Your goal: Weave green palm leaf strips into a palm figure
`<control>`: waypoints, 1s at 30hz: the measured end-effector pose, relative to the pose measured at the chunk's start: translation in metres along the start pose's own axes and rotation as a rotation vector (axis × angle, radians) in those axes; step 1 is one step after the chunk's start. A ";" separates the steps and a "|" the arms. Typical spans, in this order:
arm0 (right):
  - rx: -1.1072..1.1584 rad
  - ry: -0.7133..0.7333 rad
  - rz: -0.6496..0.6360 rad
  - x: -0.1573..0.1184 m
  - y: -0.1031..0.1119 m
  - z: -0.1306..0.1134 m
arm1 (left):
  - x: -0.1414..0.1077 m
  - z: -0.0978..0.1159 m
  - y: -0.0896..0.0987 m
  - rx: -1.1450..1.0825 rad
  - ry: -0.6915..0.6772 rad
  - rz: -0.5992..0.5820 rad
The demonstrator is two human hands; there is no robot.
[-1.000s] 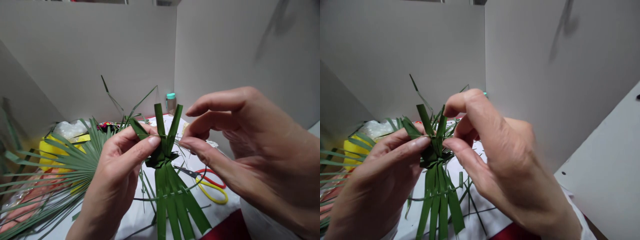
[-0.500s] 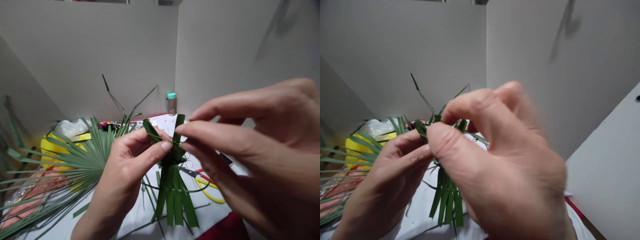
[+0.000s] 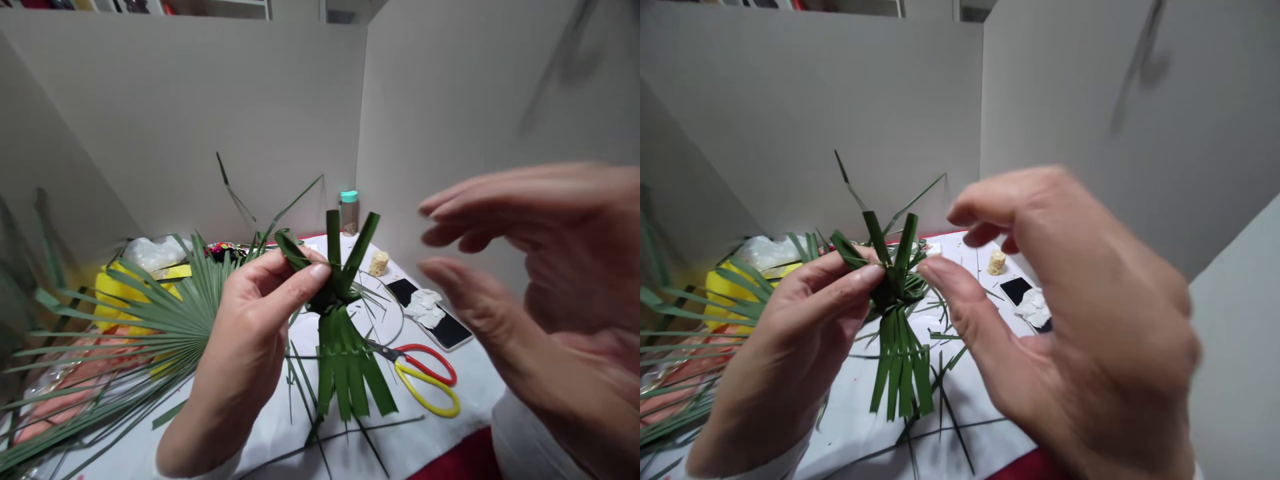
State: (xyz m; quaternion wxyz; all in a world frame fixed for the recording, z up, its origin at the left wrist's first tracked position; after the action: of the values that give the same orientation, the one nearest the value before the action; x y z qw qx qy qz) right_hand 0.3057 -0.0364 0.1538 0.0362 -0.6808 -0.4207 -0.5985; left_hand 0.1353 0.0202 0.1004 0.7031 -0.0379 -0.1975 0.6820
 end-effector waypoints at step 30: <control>0.188 0.003 -0.037 -0.010 -0.026 -0.002 | 0.001 0.007 0.009 -0.110 -0.012 0.080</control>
State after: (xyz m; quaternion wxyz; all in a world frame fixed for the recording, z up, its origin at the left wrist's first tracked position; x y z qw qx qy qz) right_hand 0.2884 -0.0262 0.1336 0.0895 -0.6656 -0.4877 -0.5577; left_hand 0.1249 0.0203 0.1044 0.6709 -0.0803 -0.2370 0.6980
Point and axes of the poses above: each hand's wrist, its own x-axis towards the middle knuckle, its own y-axis out of the back of the hand, z = x × y, the point moved 5 cm from there along x, towards the middle knuckle, and after that the axes turned 9 degrees about z, right-handed, at the moved point
